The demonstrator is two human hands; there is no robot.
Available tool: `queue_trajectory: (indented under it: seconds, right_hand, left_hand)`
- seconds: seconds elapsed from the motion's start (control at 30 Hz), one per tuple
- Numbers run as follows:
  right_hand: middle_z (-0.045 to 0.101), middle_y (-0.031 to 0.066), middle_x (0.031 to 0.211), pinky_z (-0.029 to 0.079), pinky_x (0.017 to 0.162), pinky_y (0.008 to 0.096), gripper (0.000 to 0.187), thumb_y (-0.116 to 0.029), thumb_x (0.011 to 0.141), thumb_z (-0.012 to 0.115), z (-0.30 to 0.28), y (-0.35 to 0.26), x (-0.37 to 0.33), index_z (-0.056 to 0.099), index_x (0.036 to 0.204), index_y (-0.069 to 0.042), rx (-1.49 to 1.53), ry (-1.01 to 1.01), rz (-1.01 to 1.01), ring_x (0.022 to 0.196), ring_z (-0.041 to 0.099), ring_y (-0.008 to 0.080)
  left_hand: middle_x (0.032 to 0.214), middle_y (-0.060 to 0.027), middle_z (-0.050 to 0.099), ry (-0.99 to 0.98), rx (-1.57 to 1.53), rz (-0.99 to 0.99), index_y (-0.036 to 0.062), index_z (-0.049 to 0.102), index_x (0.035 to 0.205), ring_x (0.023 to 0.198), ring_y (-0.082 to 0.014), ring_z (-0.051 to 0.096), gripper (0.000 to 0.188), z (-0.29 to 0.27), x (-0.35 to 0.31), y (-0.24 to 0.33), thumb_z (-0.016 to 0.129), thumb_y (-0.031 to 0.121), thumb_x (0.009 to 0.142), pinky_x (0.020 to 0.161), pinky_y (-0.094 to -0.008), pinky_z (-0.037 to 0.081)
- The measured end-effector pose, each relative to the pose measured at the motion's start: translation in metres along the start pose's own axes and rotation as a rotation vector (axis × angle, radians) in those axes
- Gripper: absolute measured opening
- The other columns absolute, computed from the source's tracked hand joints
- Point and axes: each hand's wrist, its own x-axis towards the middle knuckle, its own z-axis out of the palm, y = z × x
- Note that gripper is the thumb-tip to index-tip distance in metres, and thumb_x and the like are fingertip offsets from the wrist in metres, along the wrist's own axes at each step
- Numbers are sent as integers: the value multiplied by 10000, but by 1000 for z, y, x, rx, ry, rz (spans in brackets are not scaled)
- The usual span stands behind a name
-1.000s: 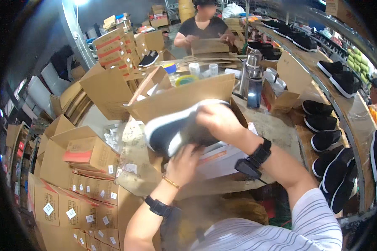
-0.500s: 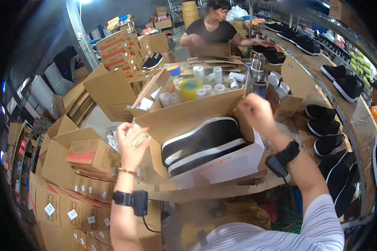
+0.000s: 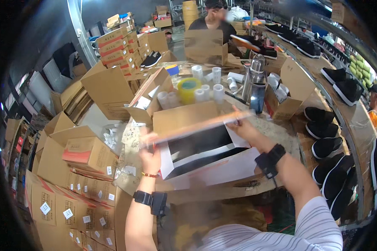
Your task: Packing shoes into boxes and organizing larger shipping cartons in a warehouse setting.
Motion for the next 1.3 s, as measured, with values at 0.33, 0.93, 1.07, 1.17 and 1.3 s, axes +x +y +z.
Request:
queue_trajectory:
  seconds: [0.33,0.93,1.07,1.17,1.3]
  right_hand:
    - [521,222,1177,404,935,385,777,-309,548,769,-55,-116,-22,506,1258,-137,-814,-443,-940,1088,513,332]
    - [408,155,1312,204,1065,462,632,-382,780,636,-43,-65,-62,414,1322,-144,-288,-89,-715,1248,356,301]
    - [400,89,1338,291,1038,314,637,-78,807,615,-43,-43,-98,313,1367,-86,741,-415,364,1239,359,199]
    - [519,111,1213,441,928,359,644,-51,731,648,-63,-40,-117,363,1308,-21,865,-522,599,1097,527,237]
    - [474,98,1264,404,973,388,671,-145,720,590,-4,-70,-151,330,1329,-37,1055,-602,155,1124,498,252]
  left_hand:
    - [1169,-233,531,-766,521,270,83,541,1181,1131,-372,493,527,-38,27,81,659,247,694,1010,-465,336]
    - [1418,-280,199,-660,644,193,245,414,1333,1305,-439,208,905,3,-26,127,776,415,522,981,-670,124]
    - [1407,-263,226,-492,761,370,261,436,1312,1299,-436,219,830,-17,-81,113,766,320,552,993,-653,142]
    - [1414,-228,160,-77,639,454,219,314,1385,1319,-357,199,915,-26,-111,112,776,215,594,1047,-569,148]
    - [1097,-144,557,404,-282,-274,-62,344,1210,1023,-224,547,778,-34,-154,145,817,143,627,928,-420,402]
